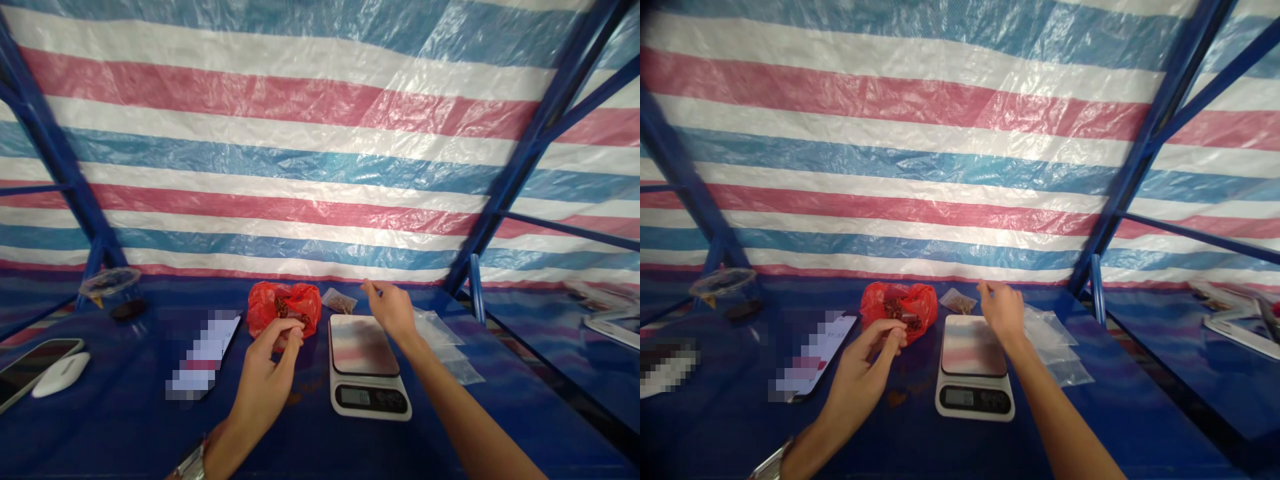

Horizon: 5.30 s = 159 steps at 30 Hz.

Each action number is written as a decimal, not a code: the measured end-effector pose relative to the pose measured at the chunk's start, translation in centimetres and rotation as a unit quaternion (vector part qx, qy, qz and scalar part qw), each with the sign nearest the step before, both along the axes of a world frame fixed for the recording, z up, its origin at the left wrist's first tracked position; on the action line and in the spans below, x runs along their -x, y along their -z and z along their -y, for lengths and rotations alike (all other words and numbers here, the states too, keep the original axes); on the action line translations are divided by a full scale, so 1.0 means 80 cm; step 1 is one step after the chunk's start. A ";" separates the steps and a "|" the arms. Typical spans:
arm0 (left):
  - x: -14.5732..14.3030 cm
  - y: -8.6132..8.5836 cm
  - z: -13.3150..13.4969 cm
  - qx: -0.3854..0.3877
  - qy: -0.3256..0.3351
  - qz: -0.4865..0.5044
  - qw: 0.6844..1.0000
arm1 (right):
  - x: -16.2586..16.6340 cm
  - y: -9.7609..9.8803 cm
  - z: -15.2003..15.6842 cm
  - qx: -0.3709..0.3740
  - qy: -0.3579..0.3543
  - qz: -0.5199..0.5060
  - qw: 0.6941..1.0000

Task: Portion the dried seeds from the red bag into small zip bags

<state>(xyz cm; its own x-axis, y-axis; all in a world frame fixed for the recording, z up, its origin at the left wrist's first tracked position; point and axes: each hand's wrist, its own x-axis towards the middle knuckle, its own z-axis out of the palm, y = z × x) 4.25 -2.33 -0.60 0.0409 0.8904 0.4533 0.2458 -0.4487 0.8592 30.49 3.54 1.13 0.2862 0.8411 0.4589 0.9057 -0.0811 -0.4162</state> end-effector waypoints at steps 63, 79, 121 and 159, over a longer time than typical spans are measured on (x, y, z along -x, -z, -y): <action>0.045 0.028 -0.021 0.103 -0.072 -0.239 0.963 | 0.165 -0.009 -0.032 0.109 -0.359 0.232 0.897; 0.058 0.027 -0.032 0.105 -0.030 -0.016 0.994 | 0.155 0.006 -0.027 0.142 -0.357 -0.003 0.923; 0.042 0.047 -0.024 0.074 -0.010 -0.021 0.997 | 0.140 -0.053 0.021 -0.042 -0.353 0.057 0.933; 0.061 0.046 -0.037 0.154 0.037 0.137 0.978 | 0.144 -0.027 -0.025 0.123 -0.428 -0.127 0.886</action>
<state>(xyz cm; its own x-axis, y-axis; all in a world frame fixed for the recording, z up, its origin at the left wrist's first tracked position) -0.61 0.64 -4.26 0.0239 0.9858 0.1664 -0.0365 -0.1655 0.9855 18.96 5.57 3.25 -0.4378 0.8657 0.2429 0.5596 0.4738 -0.6800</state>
